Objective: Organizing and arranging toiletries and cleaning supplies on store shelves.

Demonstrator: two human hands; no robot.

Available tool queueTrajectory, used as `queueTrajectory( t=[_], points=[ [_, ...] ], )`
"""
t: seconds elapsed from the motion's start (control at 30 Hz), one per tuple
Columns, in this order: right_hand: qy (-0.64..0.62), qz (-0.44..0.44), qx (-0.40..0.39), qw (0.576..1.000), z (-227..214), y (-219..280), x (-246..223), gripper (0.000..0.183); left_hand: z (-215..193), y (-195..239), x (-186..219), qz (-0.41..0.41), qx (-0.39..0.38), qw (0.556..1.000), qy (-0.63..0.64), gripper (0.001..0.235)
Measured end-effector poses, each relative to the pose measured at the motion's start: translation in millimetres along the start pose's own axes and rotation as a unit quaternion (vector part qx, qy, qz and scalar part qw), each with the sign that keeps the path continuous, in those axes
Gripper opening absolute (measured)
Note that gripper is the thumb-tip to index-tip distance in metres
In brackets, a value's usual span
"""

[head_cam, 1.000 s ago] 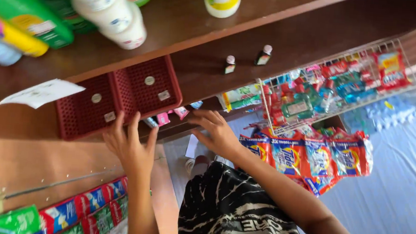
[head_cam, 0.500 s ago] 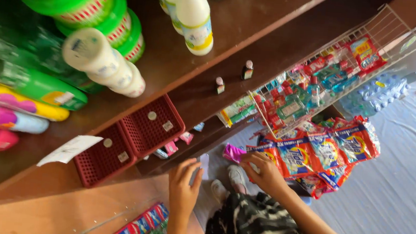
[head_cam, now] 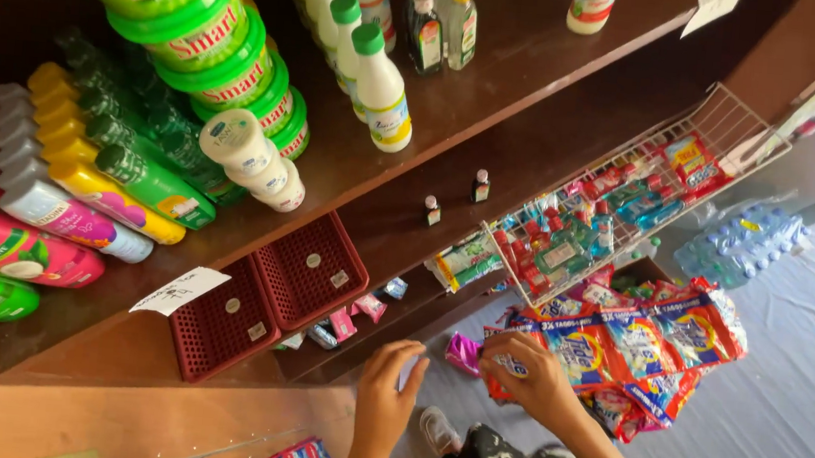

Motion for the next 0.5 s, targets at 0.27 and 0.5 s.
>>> queueTrajectory(
  t=[0.27,0.5],
  points=[
    [0.004,-0.029,0.025,0.999,-75,11,33,0.015,58,-19,42,0.04,-0.001,0.999,-0.007,0.017],
    [-0.016,-0.138,0.031,0.99,-177,-22,52,0.011,130,-29,118,-0.004,0.078,0.997,0.013,0.016]
  ],
)
Point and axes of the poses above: each hand's wrist, its own y-axis away from the middle knuckle, its own z-axis out of the palm, x = y × z, the point moved 6 cm from there along -y, towards the middle knuckle, and after that the axes turned 2 degrees about y, right-handed, at the moved point
